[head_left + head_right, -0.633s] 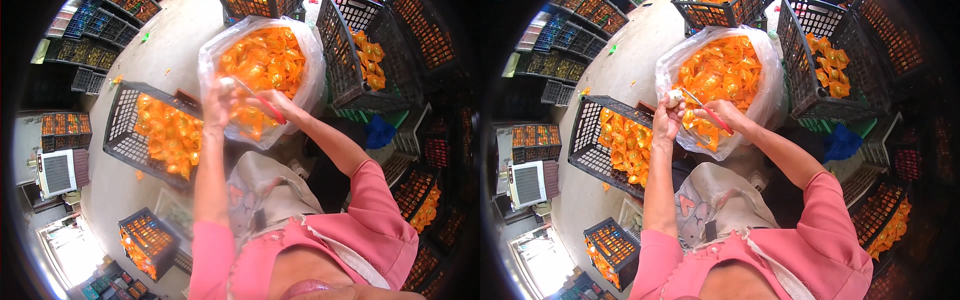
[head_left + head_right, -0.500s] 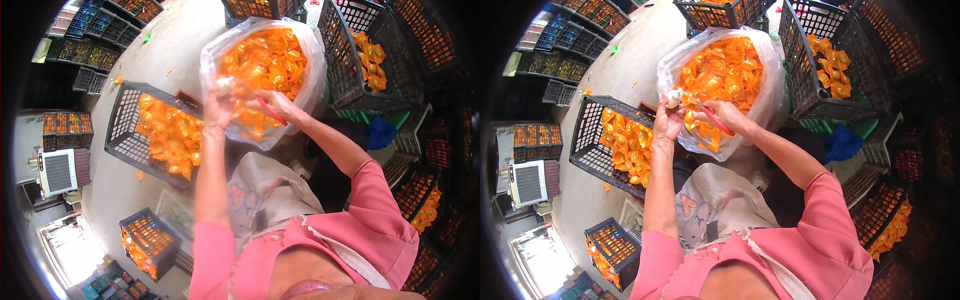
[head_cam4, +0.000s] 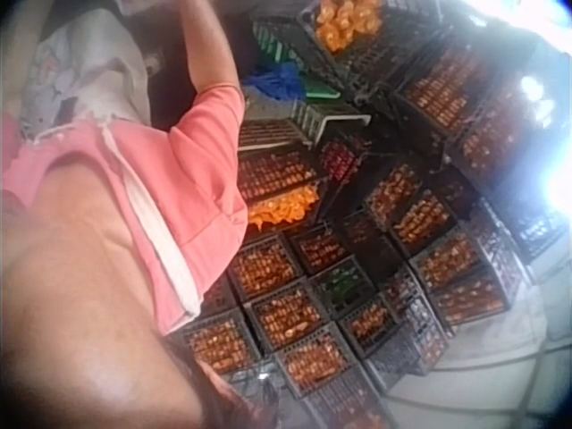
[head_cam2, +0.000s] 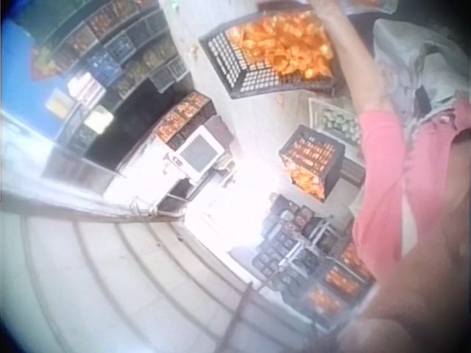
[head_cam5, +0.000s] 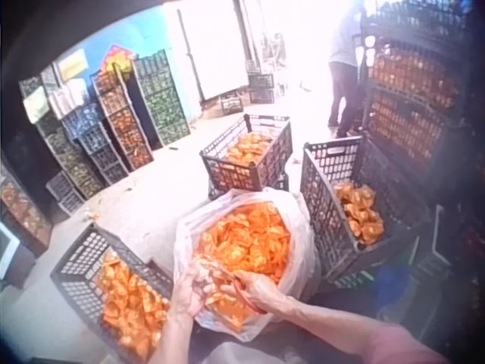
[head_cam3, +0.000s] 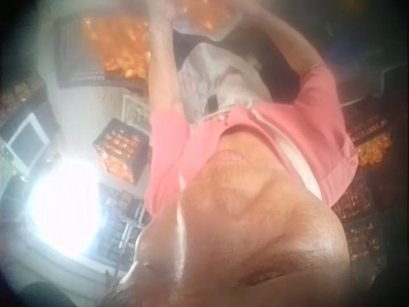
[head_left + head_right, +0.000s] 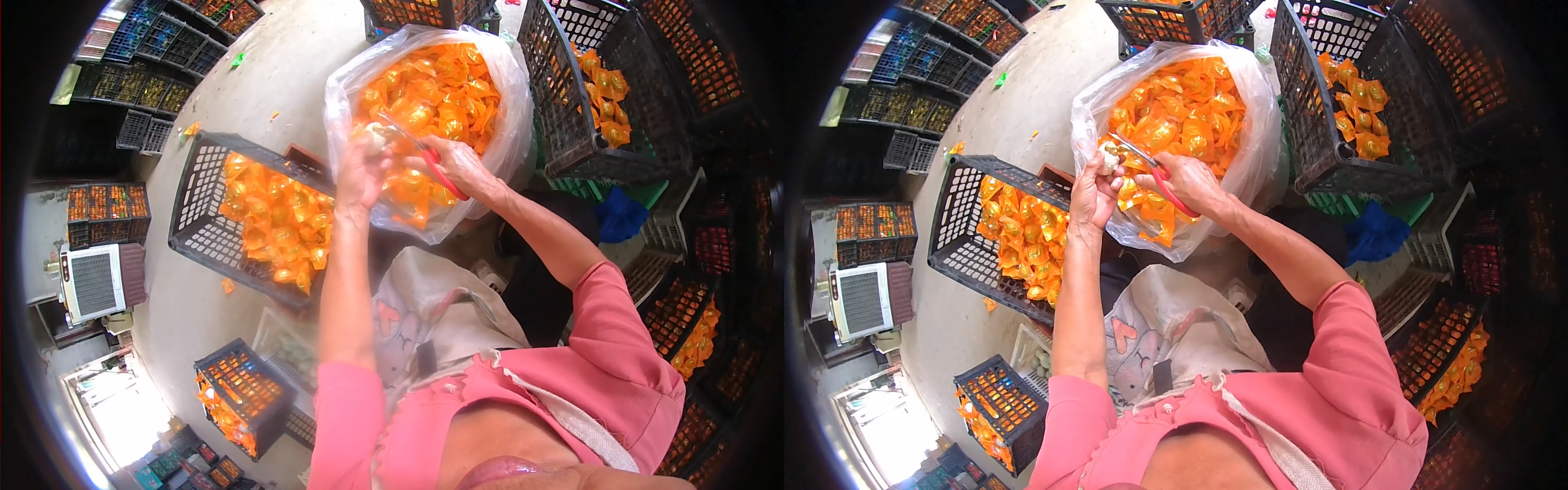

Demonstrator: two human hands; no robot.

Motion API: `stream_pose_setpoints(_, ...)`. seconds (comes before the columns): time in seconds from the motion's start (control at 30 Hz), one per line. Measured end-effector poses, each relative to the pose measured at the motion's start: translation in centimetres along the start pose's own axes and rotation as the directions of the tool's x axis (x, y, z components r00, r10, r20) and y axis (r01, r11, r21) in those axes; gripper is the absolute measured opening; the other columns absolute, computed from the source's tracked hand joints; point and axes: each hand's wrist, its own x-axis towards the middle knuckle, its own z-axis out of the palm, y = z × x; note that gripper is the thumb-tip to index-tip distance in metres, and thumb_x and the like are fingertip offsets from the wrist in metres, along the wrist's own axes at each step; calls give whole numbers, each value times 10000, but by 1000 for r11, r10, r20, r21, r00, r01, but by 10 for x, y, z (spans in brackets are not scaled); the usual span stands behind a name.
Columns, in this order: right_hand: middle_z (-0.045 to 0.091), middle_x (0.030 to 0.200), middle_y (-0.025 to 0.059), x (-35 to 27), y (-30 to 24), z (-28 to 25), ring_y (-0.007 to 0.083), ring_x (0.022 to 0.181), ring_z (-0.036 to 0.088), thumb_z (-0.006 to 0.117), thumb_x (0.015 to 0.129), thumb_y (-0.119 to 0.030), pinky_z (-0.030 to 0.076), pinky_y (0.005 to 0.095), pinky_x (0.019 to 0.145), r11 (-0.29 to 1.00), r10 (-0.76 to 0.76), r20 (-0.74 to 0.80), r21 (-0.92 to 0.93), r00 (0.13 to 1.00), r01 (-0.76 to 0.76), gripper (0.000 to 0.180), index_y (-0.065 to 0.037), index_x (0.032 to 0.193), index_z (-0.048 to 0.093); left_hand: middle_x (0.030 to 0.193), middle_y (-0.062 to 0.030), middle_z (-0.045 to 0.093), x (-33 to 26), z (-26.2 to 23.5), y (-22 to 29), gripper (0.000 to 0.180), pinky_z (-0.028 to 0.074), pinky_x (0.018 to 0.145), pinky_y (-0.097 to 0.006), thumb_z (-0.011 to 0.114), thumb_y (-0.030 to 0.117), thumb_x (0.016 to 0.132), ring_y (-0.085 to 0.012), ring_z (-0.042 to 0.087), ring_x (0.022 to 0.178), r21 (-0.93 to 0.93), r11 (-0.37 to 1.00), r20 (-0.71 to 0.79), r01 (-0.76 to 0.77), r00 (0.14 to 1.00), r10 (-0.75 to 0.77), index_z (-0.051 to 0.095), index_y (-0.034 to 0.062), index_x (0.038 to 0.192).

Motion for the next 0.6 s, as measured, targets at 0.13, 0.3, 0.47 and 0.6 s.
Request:
stream_pose_setpoints(0.13,601,763,214,-1,0,-6,382,756,596,597,798,-547,449,446,654,1000,-11,8,21,1000,10,540,-14,879,573,893,-136,616,-6,18,4,322,437,507,-220,530,282,923,-176,570,667,21,1000,36,-4,999,3,488,49,1142)
stream_pose_setpoints(0.3,600,773,218,-3,2,-11,383,755,596,591,803,-550,449,449,657,1000,-22,9,16,1000,22,542,-15,882,574,793,-109,576,-7,18,5,280,341,389,-208,487,304,936,-112,479,528,66,995,-83,76,994,-71,489,58,1071)
stream_pose_setpoints(0.47,609,788,221,0,4,-6,385,774,603,588,804,-552,457,448,674,999,-38,37,14,999,37,551,-10,907,580,717,-67,552,-4,9,-1,230,304,365,-208,477,274,937,-85,425,473,218,974,-177,59,984,-20,504,60,1016)
stream_pose_setpoints(0.6,619,744,113,13,26,12,150,690,596,717,794,-332,484,308,637,960,2,-49,279,999,12,435,-37,1091,598,902,-94,621,14,-5,-10,300,504,588,-281,489,248,938,-179,616,739,182,973,-74,-142,985,157,503,38,1151)
